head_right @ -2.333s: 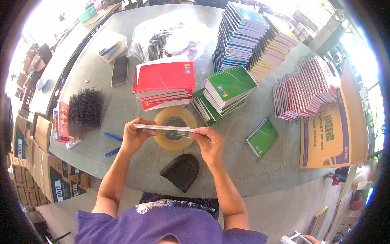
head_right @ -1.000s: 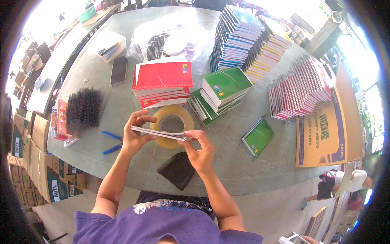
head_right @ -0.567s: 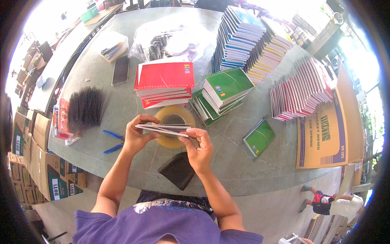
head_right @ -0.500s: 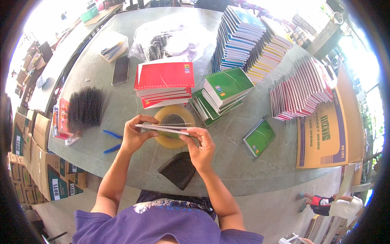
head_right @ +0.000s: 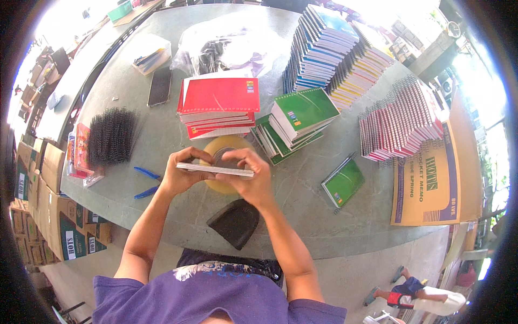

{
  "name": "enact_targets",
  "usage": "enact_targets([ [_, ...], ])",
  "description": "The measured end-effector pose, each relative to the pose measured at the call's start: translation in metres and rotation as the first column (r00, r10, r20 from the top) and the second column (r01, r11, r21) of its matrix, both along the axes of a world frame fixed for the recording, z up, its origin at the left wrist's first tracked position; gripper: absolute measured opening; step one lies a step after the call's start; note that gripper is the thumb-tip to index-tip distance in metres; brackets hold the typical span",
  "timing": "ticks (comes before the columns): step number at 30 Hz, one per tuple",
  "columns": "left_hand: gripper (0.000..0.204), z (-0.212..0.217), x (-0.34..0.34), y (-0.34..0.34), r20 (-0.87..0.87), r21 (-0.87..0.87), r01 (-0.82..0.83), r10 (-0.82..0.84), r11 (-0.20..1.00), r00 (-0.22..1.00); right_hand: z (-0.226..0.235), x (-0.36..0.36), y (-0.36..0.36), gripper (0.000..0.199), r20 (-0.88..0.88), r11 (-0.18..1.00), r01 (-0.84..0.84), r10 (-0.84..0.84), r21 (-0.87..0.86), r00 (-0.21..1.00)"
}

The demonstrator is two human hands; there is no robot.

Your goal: The person assembles spiral-bound notebooks by inserting metal coils into pre-punched holes and securing the ends with pliers. They handle multiple green notebooks, repeatedly pick up and place down tools, and stack completed units on the table.

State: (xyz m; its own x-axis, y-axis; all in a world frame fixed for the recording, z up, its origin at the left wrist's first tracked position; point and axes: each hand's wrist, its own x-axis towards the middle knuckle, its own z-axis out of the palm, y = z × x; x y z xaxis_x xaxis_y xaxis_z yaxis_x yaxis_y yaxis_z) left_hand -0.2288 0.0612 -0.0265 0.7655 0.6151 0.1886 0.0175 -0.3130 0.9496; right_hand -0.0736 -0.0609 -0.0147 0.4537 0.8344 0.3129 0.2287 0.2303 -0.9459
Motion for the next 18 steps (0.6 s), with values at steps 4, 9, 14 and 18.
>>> enact_targets([
  [4, 0.028, -0.013, 0.009, -0.004, -0.015, 0.059, -0.045, 0.046, 0.997, 0.999, -0.017, 0.005, -0.002, 0.028, -0.081, 0.991, -0.03, 0.02, -0.13, 0.997],
  [9, 0.021, -0.019, 0.022, -0.008, -0.033, -0.03, -0.09, 0.089, 0.996, 0.996, -0.015, 0.012, -0.007, 0.039, -0.208, 0.989, -0.106, 0.083, -0.106, 0.975],
  [14, 0.022, -0.016, 0.025, -0.009, 0.004, -0.136, -0.034, 0.035, 0.99, 0.999, 0.07, 0.016, -0.025, 0.034, 0.322, 0.967, 0.06, -0.14, 0.246, 0.936],
  [18, 0.027, -0.005, 0.028, -0.012, -0.082, -0.111, -0.03, 0.021, 0.993, 0.996, 0.144, -0.03, -0.097, 0.029, 0.217, 0.856, -0.275, 0.196, 0.439, 0.956],
])
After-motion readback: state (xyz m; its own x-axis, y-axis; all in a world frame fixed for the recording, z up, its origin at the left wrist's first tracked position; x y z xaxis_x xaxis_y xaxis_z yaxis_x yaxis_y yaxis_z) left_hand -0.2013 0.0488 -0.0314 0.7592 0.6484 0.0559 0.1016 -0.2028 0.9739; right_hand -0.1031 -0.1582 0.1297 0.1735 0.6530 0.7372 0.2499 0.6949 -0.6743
